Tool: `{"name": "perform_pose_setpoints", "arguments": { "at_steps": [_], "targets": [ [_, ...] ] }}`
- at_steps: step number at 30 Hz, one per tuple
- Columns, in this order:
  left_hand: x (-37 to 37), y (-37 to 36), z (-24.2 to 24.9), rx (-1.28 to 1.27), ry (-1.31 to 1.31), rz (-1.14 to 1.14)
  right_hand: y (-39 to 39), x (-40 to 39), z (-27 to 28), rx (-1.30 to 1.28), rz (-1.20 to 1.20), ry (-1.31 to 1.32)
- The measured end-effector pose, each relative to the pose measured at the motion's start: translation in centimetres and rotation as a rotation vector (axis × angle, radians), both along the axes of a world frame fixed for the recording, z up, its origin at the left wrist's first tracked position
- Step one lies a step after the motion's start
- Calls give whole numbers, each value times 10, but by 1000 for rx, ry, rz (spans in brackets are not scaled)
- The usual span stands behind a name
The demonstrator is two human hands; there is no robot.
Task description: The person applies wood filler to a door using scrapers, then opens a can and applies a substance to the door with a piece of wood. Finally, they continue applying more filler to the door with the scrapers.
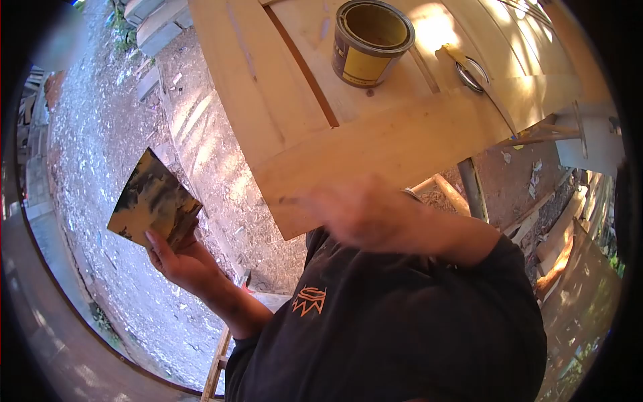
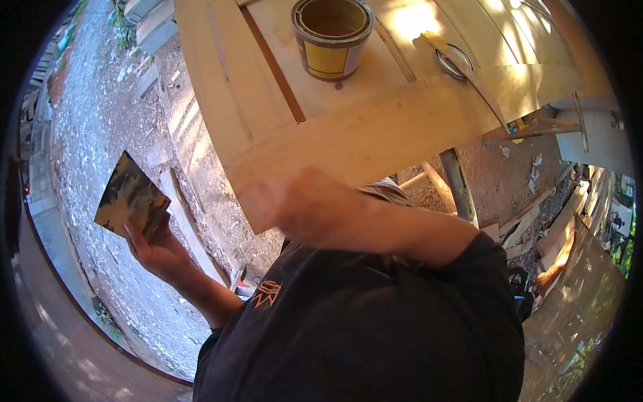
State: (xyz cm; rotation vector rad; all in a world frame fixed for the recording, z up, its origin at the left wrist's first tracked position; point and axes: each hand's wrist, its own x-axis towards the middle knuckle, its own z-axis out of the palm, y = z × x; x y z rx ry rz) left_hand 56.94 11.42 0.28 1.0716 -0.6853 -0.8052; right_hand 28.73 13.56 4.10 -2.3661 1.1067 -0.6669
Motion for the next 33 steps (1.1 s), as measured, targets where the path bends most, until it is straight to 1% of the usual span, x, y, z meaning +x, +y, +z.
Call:
{"name": "perform_pose_setpoints", "arguments": {
  "at_steps": [2,3,6,8,9,10,11,12,14,15,16,17,19,20,22,23,24,25,27,28,29,31,33],
  "targets": [
    [5,3,1,-4,-21,43,2,-24,-6,26,-256,95],
    [8,5,-2,23,-17,26,1,-28,-11,36,-378,142],
    [12,11,-14,69,-10,-53,1,-14,-44,-246,9,126],
    [-5,7,-7,53,26,-26,16,23,-44,-143,301,-14],
    [-9,6,-3,47,41,-17,13,30,-40,-107,333,-69],
    [-1,7,-4,16,28,-64,10,34,-32,-72,361,-125],
    [2,7,0,-9,22,-12,8,36,-23,-36,390,-180],
    [4,6,5,-32,20,44,0,30,-15,-53,336,-116],
    [14,11,10,-37,8,125,-13,15,-13,-159,226,-201],
    [23,13,8,-38,-3,107,-17,7,-13,-211,173,-243],
    [37,17,5,-53,-3,30,-15,-3,-23,-215,151,-231],
    [46,22,1,-68,-5,-47,-16,-12,-38,-218,135,-107],
    [42,30,7,-83,42,-46,-20,-27,-63,-224,95,138],
    [42,32,10,-93,64,-43,-16,-32,-66,-140,53,152],
    [55,40,15,-166,25,-32,-7,-35,-67,35,-17,176],
    [65,45,19,-196,3,-26,-5,-32,-66,46,-54,157],
    [81,49,25,-263,-64,-67,-3,-28,-61,62,-96,136],
    [82,47,38,-333,-102,29,-2,-24,-58,72,-143,115],
    [75,42,68,-494,-274,252,-4,-8,-64,157,-220,26],
    [77,39,71,-569,-428,413,-5,1,-68,203,-259,-21],
    [79,36,73,-644,-582,575,-7,11,-71,174,-259,22],
    [68,24,80,-665,-770,735,-9,28,-79,116,-266,104],
    [32,16,75,-549,-829,734,-9,33,-89,49,-248,162]
  ]
}}
